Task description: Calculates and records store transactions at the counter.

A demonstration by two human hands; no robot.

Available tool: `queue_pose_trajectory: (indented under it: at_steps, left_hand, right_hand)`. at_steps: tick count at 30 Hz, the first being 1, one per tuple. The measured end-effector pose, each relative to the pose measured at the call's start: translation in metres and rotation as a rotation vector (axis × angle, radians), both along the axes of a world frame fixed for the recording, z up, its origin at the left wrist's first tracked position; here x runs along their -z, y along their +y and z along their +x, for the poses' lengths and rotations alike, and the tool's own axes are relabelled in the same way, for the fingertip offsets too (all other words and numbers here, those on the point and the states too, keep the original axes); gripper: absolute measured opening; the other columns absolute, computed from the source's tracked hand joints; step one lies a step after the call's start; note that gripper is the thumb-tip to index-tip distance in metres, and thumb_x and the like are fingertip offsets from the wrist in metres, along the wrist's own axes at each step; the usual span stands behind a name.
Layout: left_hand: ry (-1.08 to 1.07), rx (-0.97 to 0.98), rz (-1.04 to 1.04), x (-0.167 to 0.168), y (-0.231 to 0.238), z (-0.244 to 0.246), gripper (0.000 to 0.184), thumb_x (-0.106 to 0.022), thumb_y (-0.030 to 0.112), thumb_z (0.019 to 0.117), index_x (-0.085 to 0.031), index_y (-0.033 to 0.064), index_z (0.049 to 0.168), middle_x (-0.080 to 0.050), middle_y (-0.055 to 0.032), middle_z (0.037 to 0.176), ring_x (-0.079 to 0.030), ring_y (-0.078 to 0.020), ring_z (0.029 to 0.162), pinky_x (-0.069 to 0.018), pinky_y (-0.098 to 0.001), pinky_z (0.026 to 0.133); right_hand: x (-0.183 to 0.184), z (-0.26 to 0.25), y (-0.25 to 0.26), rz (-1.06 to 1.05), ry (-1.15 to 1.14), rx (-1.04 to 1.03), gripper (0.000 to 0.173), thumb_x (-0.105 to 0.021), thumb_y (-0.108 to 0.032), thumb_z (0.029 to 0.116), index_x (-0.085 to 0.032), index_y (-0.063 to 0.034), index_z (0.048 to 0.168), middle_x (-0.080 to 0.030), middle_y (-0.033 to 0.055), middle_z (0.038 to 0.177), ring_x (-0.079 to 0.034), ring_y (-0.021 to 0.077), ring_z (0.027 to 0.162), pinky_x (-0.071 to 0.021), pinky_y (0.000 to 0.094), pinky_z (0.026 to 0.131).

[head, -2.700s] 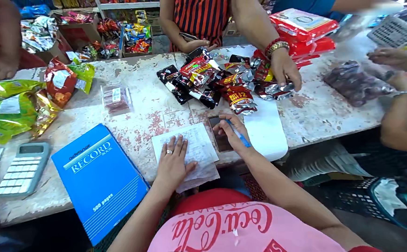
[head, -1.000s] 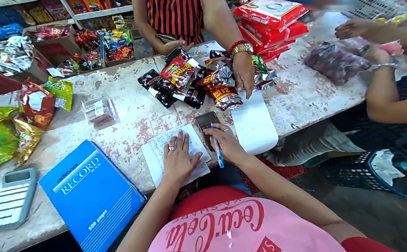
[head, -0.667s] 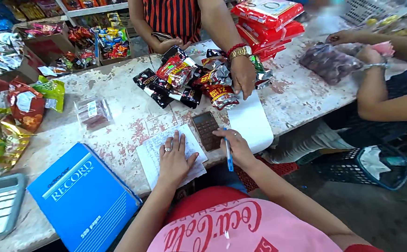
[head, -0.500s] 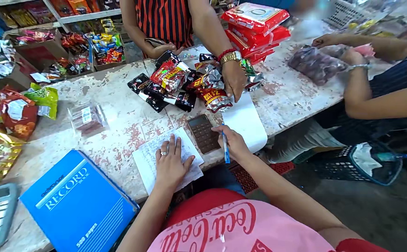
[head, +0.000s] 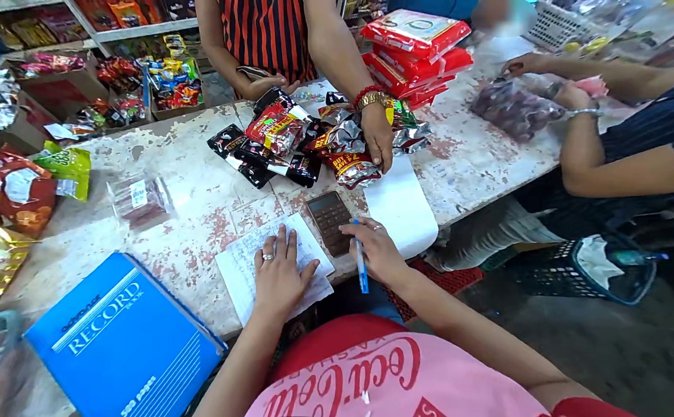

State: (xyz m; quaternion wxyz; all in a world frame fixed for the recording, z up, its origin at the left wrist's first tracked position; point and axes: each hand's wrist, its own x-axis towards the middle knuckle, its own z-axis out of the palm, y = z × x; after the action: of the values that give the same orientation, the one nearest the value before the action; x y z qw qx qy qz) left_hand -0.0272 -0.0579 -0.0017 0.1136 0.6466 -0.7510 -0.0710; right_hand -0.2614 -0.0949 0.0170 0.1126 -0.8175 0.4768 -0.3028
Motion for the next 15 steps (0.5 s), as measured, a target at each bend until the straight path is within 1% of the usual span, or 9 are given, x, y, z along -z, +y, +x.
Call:
queue_pose_trajectory:
  at_steps: [1,3,6,8,9,10,12,14,15]
  left_hand:
    - [-0.002,0.001,-0.017,0.0,0.0,0.0,0.087,-0.028,0.073,0.0971,-0.047,0.0103,0.153,-0.041,-0.0123,0.161,-0.044,-0.0398,0.143,-0.0354,-0.0605,0.109]
    - [0.0,0.0,-0.001,-0.001,0.001,0.0,0.087,-0.027,0.073,0.0972,-0.046,0.0102,0.154,-0.04,-0.0126,0.162,-0.043,-0.0405,0.143,-0.0343,-0.061,0.11]
    - [-0.005,-0.002,0.043,-0.003,0.001,0.0,0.087,-0.026,0.074,0.0973,-0.043,0.0117,0.156,-0.037,-0.0115,0.164,-0.04,-0.0398,0.146,-0.0319,-0.0612,0.112]
    - [0.003,-0.003,0.077,-0.005,0.001,0.0,0.087,-0.026,0.074,0.0974,-0.04,0.012,0.157,-0.034,-0.0112,0.165,-0.037,-0.0392,0.147,-0.0293,-0.061,0.114]
    - [0.007,-0.004,0.082,-0.006,0.001,0.0,0.087,-0.026,0.074,0.0973,-0.04,0.0118,0.157,-0.034,-0.0111,0.165,-0.036,-0.0393,0.148,-0.029,-0.0609,0.114]
    - [0.006,-0.004,0.076,-0.005,0.001,0.001,0.087,-0.026,0.074,0.0973,-0.04,0.0118,0.157,-0.034,-0.0111,0.165,-0.037,-0.0395,0.147,-0.0293,-0.0608,0.113]
    - [-0.005,-0.005,0.059,-0.004,0.001,0.0,0.087,-0.026,0.074,0.097,-0.042,0.012,0.157,-0.036,-0.0112,0.164,-0.038,-0.0399,0.146,-0.0306,-0.0606,0.112]
    - [-0.012,-0.005,0.053,-0.004,0.001,0.0,0.087,-0.026,0.074,0.0969,-0.042,0.0122,0.156,-0.036,-0.0111,0.164,-0.039,-0.0399,0.146,-0.031,-0.0604,0.112]
    - [-0.01,-0.006,0.051,-0.004,0.001,0.0,0.087,-0.027,0.074,0.0969,-0.042,0.0122,0.156,-0.036,-0.0113,0.164,-0.039,-0.0398,0.146,-0.0312,-0.0605,0.112]
  right_hand:
    - [0.001,-0.005,0.001,-0.05,-0.021,0.038,0.03,-0.05,-0.008,0.0945,-0.072,-0.0049,0.115,-0.076,0.0093,0.113,-0.065,0.0371,0.118,-0.0474,0.0562,0.104]
    - [0.001,-0.017,0.005,-0.086,-0.009,0.093,0.027,-0.052,-0.009,0.0951,-0.072,-0.0051,0.112,-0.076,0.0092,0.109,-0.066,0.0358,0.114,-0.0499,0.0534,0.101]
    - [0.002,-0.034,0.011,0.033,0.041,0.106,0.023,-0.055,-0.009,0.0936,-0.072,-0.0039,0.108,-0.075,0.0107,0.104,-0.068,0.0364,0.109,-0.0515,0.0553,0.097]
    - [0.004,-0.045,0.013,0.001,0.003,0.139,0.019,-0.056,-0.012,0.0926,-0.071,-0.0033,0.1,-0.073,0.0111,0.093,-0.069,0.0324,0.096,-0.0547,0.0496,0.088]
    - [0.003,-0.052,0.014,-0.029,-0.027,0.177,0.019,-0.057,-0.011,0.0916,-0.071,-0.0013,0.1,-0.072,0.0139,0.092,-0.069,0.0323,0.092,-0.0558,0.048,0.084]
    - [0.0,-0.06,0.013,-0.045,-0.054,0.23,0.02,-0.058,-0.01,0.0918,-0.07,0.0021,0.101,-0.071,0.0176,0.092,-0.069,0.0335,0.089,-0.0567,0.048,0.081]
    - [-0.006,-0.08,0.011,-0.038,-0.114,0.352,0.024,-0.058,-0.009,0.0947,-0.065,0.0085,0.109,-0.07,0.0229,0.097,-0.069,0.0338,0.09,-0.0582,0.0472,0.08]
    - [-0.007,-0.104,0.007,-0.023,-0.215,0.464,0.031,-0.057,-0.011,0.0971,-0.059,0.0119,0.117,-0.068,0.0227,0.098,-0.069,0.0268,0.086,-0.0581,0.0414,0.077]
    - [-0.004,-0.114,0.006,-0.034,-0.275,0.52,0.034,-0.058,-0.012,0.0974,-0.056,0.0134,0.12,-0.067,0.0217,0.096,-0.067,0.022,0.083,-0.0575,0.0365,0.075]
